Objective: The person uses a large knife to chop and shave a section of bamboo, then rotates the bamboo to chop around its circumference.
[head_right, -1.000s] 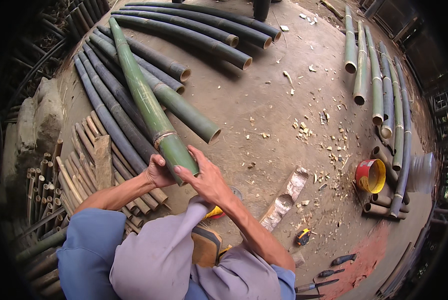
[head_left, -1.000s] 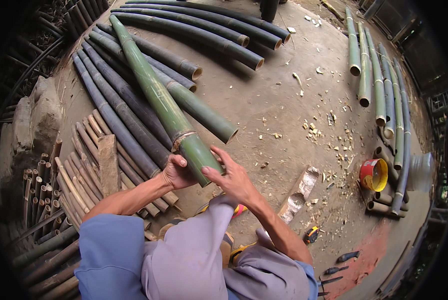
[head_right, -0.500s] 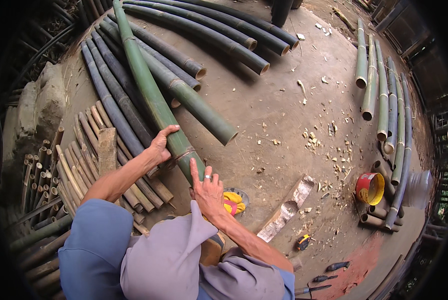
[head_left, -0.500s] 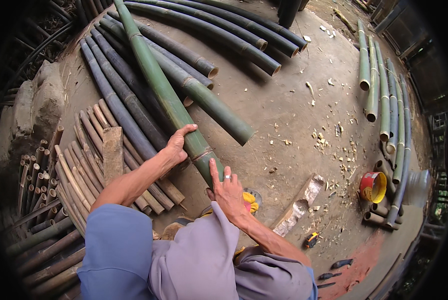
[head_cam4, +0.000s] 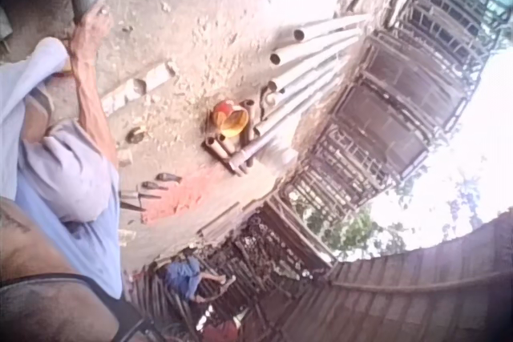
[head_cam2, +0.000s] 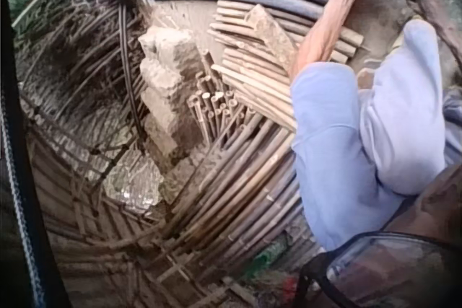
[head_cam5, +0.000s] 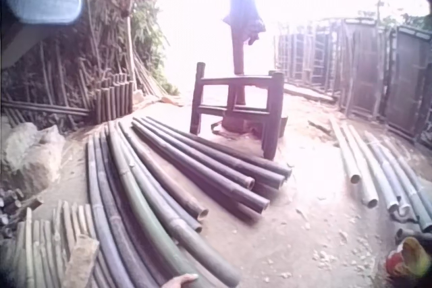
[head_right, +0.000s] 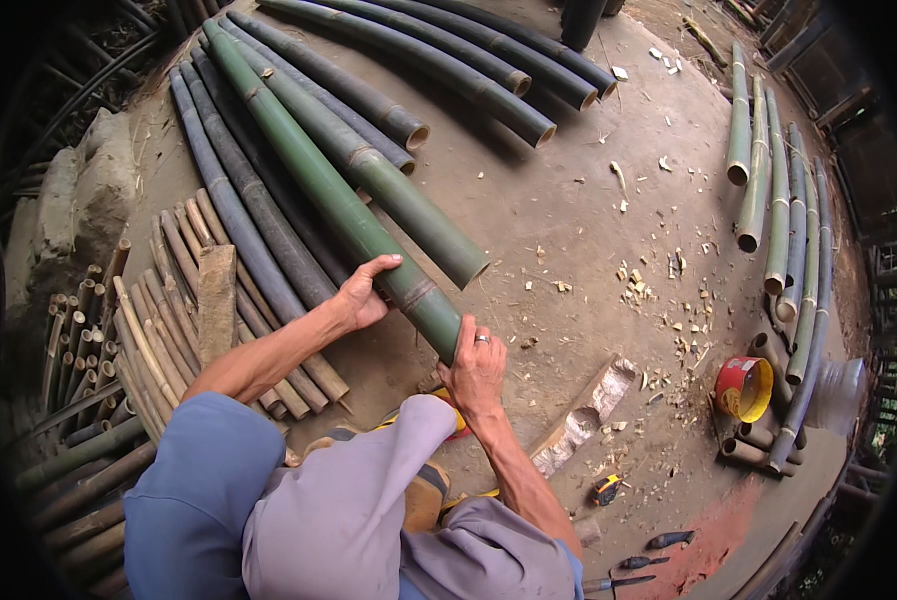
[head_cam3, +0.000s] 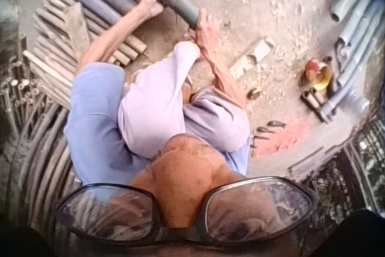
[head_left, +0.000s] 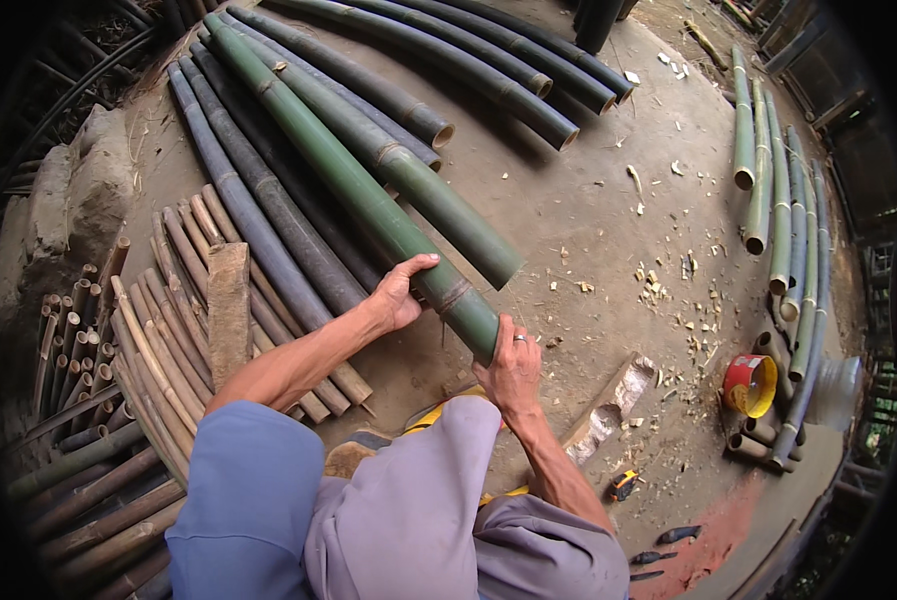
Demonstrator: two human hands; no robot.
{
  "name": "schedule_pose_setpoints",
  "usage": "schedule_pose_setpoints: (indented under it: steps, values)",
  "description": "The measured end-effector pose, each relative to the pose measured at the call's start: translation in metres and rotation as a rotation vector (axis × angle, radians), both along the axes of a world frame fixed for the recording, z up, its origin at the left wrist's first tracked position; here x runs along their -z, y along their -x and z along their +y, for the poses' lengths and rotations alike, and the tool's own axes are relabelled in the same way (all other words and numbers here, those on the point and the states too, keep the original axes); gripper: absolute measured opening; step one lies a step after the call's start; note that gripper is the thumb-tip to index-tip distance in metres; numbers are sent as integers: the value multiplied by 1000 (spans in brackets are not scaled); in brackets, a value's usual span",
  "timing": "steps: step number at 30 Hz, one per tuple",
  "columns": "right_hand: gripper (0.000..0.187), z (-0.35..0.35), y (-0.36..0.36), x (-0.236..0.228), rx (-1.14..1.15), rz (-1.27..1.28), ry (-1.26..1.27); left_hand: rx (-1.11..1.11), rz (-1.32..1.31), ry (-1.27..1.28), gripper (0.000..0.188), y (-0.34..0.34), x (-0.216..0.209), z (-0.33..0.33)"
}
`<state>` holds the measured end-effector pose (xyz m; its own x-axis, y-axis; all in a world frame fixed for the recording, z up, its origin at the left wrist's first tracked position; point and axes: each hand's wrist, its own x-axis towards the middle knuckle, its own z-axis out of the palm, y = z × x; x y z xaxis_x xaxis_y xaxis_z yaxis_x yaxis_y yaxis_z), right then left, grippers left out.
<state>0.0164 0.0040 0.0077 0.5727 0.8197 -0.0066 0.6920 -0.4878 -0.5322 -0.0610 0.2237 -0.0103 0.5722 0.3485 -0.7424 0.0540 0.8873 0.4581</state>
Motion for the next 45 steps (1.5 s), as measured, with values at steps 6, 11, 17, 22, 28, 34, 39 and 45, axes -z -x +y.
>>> schedule_pose_setpoints:
  steps: [6, 11, 17, 22, 28, 34, 39, 45]
  values:
    - [82, -18, -4, 2, 27, -64, 33, 251, 168, -152, 47, 28, -6, -14]
    - [84, -33, -5, 4, 74, 18, 70, 1235, 319, -1108, 47, -8, -88, -34]
    - [62, -102, -21, -9, 211, 101, -160, 1489, -184, -1925, 83, -45, -63, -70]
    - [77, -214, 13, 7, 786, 71, 95, 1791, -159, -1957, 64, -68, -17, -71]
    - [108, -230, 63, 47, 908, 435, 100, 1698, -140, -2076, 62, -63, -21, -85]
    - [111, -206, 83, 59, 818, 416, -61, 1498, -236, -2153, 61, -85, -26, -166]
    - [100, -199, 83, 43, 736, 584, 6, 1711, -257, -2004, 74, -87, -7, -235]
    - [60, -279, 69, 29, 1010, 466, -177, 1693, -292, -1910, 84, -97, -8, -239]
